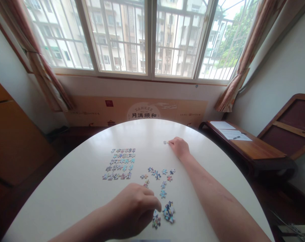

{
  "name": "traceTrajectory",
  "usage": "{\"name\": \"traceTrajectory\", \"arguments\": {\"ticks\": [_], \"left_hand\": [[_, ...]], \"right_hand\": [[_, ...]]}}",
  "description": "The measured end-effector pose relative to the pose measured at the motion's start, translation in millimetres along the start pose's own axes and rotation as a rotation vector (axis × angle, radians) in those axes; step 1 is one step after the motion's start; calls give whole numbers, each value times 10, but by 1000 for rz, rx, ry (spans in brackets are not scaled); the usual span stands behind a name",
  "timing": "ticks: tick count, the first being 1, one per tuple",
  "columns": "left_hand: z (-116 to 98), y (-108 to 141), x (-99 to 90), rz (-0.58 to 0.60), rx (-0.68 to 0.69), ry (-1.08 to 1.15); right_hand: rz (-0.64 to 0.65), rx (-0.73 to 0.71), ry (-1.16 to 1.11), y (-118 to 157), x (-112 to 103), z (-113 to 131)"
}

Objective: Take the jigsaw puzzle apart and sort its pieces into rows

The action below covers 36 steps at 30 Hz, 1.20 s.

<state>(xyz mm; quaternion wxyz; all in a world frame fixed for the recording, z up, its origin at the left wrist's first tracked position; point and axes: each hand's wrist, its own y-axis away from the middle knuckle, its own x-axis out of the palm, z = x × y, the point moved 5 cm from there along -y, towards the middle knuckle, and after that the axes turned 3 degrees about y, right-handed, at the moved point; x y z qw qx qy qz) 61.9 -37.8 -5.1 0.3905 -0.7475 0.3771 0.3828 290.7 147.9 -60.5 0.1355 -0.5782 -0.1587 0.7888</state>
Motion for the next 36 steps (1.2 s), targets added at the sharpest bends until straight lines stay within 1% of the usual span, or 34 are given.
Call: {"name": "traceTrajectory", "arguments": {"ticks": [4,6,8,12,15,17,18,20,23,29,33,36], "left_hand": [[-42,2,-2,24,13,-4],[-70,2,2,46,22,0],[-92,0,8,69,28,9],[-86,-9,10,88,6,49],[-65,-12,4,81,-20,36],[-59,-10,2,78,-26,25],[-59,-9,3,78,-24,29],[-63,-6,5,77,-13,51],[-63,-4,6,69,-5,76],[-59,-7,2,73,-6,72],[-64,-4,6,85,-3,79],[-67,-5,7,90,3,76]], "right_hand": [[-8,-15,-79,29,-81,43],[37,-80,-149,49,-138,153],[155,-204,-238,89,-174,344],[477,-451,-386,271,-161,776],[640,-537,-442,404,-101,967],[707,-553,-469,449,-61,1014],[720,-550,-475,453,-49,1015],[700,-524,-470,420,-52,973],[620,-460,-434,315,-109,807],[531,-305,-283,87,-235,244],[420,-173,-191,-21,-245,-110],[318,-84,-139,-51,-212,-317]]}}
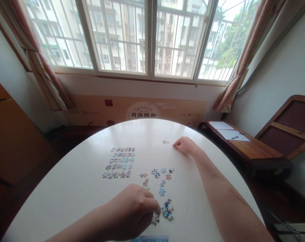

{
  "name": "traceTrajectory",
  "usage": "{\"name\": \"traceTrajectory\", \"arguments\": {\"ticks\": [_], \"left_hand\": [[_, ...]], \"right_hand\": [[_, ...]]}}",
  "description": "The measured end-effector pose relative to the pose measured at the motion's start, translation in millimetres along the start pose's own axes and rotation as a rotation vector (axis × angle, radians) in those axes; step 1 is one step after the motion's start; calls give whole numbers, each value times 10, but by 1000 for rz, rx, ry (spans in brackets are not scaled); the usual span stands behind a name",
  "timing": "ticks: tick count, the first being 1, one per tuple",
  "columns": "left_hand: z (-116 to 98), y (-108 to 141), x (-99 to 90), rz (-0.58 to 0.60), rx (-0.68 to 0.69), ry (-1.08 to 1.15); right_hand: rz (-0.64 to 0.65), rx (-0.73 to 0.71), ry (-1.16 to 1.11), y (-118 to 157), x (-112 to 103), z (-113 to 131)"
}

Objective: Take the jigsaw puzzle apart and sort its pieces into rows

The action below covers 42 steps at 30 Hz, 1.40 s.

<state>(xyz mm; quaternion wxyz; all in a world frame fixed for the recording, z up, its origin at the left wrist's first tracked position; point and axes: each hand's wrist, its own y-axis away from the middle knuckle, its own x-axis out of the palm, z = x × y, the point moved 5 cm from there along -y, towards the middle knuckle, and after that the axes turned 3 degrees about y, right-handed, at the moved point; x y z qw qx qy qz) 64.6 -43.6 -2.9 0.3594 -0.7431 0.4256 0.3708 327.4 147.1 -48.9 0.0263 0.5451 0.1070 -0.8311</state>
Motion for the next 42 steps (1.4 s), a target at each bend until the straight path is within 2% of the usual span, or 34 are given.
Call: {"name": "traceTrajectory", "arguments": {"ticks": [5,10,23,37,40,42], "left_hand": [[-8,-4,-5,0,13,6],[10,3,8,-3,-5,10],[4,-15,7,4,2,-28],[-6,6,28,-17,5,-26],[5,6,24,-12,-27,-60],[72,1,-25,-35,-112,-113]], "right_hand": [[-157,55,56,-2,29,-190],[-230,18,85,-38,75,-141],[-244,-132,61,-24,135,43],[-266,-133,-55,-1,165,47],[-310,-126,-77,20,83,101],[-315,-141,-93,34,4,203]]}}
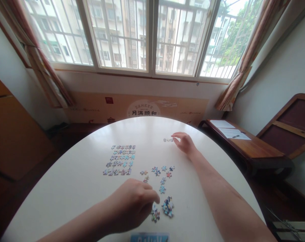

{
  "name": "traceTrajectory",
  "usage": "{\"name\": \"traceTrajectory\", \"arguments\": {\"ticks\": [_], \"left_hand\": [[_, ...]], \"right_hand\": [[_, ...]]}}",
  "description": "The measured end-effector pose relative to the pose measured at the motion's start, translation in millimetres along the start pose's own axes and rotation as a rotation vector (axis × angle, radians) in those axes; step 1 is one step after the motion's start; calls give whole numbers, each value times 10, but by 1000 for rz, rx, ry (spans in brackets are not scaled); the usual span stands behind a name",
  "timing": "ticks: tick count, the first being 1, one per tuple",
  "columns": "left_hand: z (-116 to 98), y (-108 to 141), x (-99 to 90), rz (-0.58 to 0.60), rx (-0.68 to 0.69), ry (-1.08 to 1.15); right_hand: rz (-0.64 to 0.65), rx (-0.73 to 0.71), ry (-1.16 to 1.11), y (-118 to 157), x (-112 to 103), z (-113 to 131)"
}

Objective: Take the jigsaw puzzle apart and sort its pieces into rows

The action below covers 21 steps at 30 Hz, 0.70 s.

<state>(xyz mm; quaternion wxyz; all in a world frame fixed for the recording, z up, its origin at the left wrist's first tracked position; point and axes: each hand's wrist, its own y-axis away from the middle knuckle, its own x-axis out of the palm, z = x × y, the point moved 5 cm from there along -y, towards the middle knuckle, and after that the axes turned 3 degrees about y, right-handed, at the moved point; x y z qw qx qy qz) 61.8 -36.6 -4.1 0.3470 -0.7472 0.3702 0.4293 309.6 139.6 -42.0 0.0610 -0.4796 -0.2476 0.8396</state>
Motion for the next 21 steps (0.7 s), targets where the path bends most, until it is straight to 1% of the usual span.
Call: {"name": "traceTrajectory", "arguments": {"ticks": [2,4,6,8,9,11,14,16,18,21], "left_hand": [[131,-13,-71,-24,-147,-79],[288,-8,-154,-40,-315,-164],[426,15,-226,-40,-455,-234],[522,42,-273,-31,-550,-278],[552,54,-288,-31,-581,-293],[576,64,-316,-57,-600,-318],[566,51,-325,-103,-545,-360],[570,38,-294,-100,-498,-374],[590,31,-244,-87,-469,-361],[620,25,-165,-87,-444,-339]], "right_hand": [[78,-39,-36,-25,-30,185],[230,-105,-88,-28,-9,439],[409,-174,-137,8,40,720],[563,-227,-165,69,87,976],[617,-244,-171,100,102,1082],[729,-255,-153,164,140,1236],[826,-241,-58,227,190,1335],[832,-219,22,232,213,1330],[811,-199,77,213,223,1288],[766,-161,133,157,200,1149]]}}
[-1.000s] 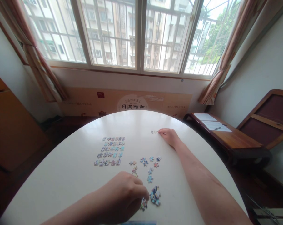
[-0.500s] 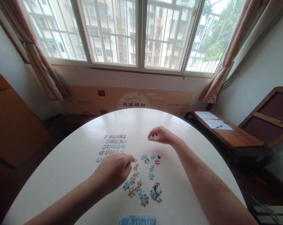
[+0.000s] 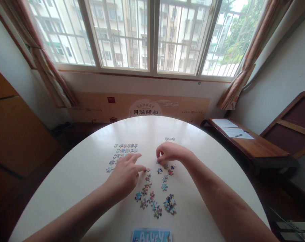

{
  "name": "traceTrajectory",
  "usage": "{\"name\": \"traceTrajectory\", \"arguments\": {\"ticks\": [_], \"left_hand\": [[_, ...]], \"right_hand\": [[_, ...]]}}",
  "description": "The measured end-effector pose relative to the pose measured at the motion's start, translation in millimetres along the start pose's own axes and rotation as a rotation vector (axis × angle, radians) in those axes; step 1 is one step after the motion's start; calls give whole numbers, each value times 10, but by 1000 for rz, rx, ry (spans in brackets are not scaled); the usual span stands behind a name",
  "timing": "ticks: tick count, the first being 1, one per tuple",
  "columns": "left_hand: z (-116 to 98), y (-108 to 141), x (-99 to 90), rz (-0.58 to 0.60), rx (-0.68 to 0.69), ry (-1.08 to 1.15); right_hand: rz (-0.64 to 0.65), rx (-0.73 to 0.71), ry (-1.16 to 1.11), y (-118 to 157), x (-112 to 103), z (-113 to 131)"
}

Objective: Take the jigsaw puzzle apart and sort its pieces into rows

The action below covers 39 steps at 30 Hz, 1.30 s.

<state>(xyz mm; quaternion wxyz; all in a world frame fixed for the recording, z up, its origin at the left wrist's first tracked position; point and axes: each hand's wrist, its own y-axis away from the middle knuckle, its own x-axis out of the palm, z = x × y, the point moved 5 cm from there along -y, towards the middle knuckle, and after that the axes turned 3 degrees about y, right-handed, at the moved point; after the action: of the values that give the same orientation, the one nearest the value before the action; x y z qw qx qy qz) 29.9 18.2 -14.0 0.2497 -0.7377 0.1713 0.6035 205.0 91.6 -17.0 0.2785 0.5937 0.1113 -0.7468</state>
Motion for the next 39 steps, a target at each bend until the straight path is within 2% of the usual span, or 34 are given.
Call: {"name": "traceTrajectory", "arguments": {"ticks": [5,8,11,17,20,23,27,33,39], "left_hand": [[-30,-6,151,-4,-10,5],[-49,-20,244,4,-23,18],[-68,-28,261,-21,-20,31],[-106,-17,162,-18,6,102],[-136,-11,165,4,50,139],[-162,-3,186,31,70,150],[-203,9,152,47,67,151],[-222,16,118,77,44,159],[-191,11,169,68,46,172]], "right_hand": [[-99,191,109,71,-118,-381],[-146,275,162,120,-183,-500],[-143,265,164,116,-194,-445],[-47,167,116,43,-80,-169],[-46,183,115,46,-78,-179],[-66,229,123,79,-124,-326],[-117,319,132,148,-190,-667],[-283,504,130,290,-202,-1177],[-438,562,127,332,-159,-1359]]}}
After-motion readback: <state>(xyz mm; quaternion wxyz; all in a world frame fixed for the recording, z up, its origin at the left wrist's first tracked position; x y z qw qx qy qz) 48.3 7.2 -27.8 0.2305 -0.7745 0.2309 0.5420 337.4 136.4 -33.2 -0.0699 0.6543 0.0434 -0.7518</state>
